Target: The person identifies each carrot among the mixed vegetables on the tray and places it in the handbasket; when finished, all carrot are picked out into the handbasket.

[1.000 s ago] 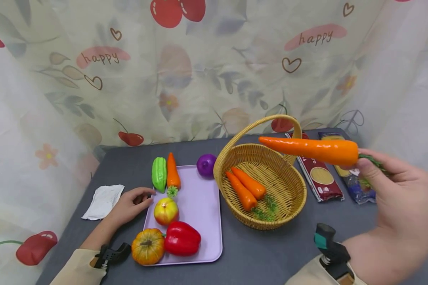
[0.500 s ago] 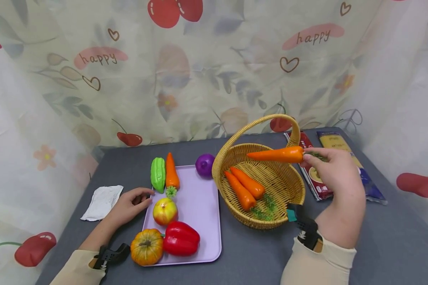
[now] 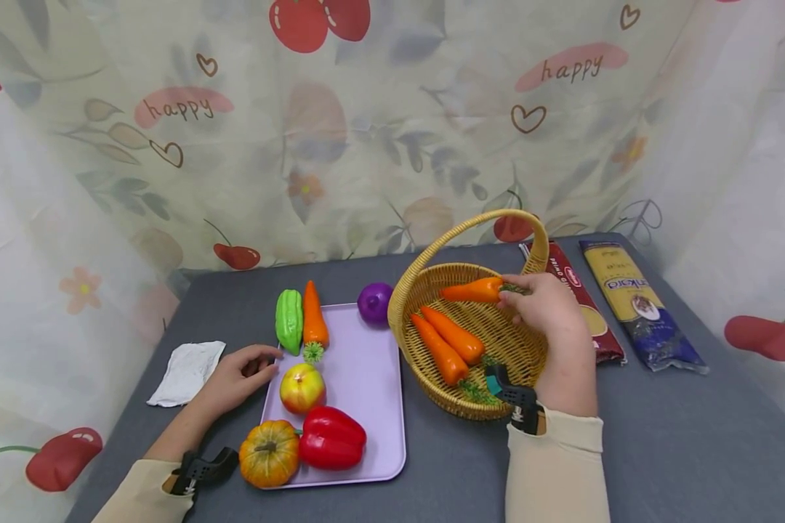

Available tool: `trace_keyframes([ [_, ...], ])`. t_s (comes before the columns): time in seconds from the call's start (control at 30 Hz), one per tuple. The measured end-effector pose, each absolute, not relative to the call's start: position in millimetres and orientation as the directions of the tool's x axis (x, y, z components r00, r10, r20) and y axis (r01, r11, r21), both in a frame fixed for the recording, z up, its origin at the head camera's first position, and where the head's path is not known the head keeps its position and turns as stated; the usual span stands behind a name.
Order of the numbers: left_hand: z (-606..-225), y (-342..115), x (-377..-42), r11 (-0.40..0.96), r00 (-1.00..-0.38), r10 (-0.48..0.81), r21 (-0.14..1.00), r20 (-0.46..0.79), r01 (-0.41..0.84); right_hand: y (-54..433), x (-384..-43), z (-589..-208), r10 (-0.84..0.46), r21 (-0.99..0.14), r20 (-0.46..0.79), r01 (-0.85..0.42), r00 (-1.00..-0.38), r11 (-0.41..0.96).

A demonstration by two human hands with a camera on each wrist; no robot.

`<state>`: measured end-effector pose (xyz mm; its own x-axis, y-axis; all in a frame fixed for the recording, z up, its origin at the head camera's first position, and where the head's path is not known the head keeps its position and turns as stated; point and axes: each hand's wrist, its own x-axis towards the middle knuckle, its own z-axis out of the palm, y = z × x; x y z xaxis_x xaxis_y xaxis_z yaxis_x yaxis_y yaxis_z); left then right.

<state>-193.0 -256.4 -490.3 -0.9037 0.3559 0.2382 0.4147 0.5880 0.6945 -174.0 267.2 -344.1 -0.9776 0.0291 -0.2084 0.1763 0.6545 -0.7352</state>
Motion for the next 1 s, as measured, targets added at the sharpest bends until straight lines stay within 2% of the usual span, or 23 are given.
trace_keyframes([
  [0.23,-491.2,-257.5,-193.5,0.594,-0.904,0.356,0.689,0.237,0.415,267.9,-177.1,-352.0,0.051,-0.658,-0.270,0.223,-0.961,0.719],
  [0.47,-490.9,-257.7,-194.0,0.599,-0.907,0.357,0.689,0.225,0.407,264.0,-179.4,-355.3,-0.041,-0.649,-0.290,0.165,-0.956,0.742],
  [0.63,-491.1,-257.7,-193.7,0.598,-0.905,0.360,0.689,0.226,0.409,260.2,-179.9,-355.2,-0.067,-0.658,-0.334,0.181,-0.940,0.731],
  [0.73,-491.2,-258.1,-193.2,0.596,-0.906,0.359,0.691,0.225,0.408,257.9,-176.2,-350.0,-0.063,-0.640,-0.301,0.153,-0.951,0.753],
  [1.0,-492.4,-258.4,-194.6,0.590,-0.910,0.352,0.703,0.218,0.397,241.2,-147.6,-308.7,-0.020,-0.598,-0.090,0.038,-0.996,0.800],
])
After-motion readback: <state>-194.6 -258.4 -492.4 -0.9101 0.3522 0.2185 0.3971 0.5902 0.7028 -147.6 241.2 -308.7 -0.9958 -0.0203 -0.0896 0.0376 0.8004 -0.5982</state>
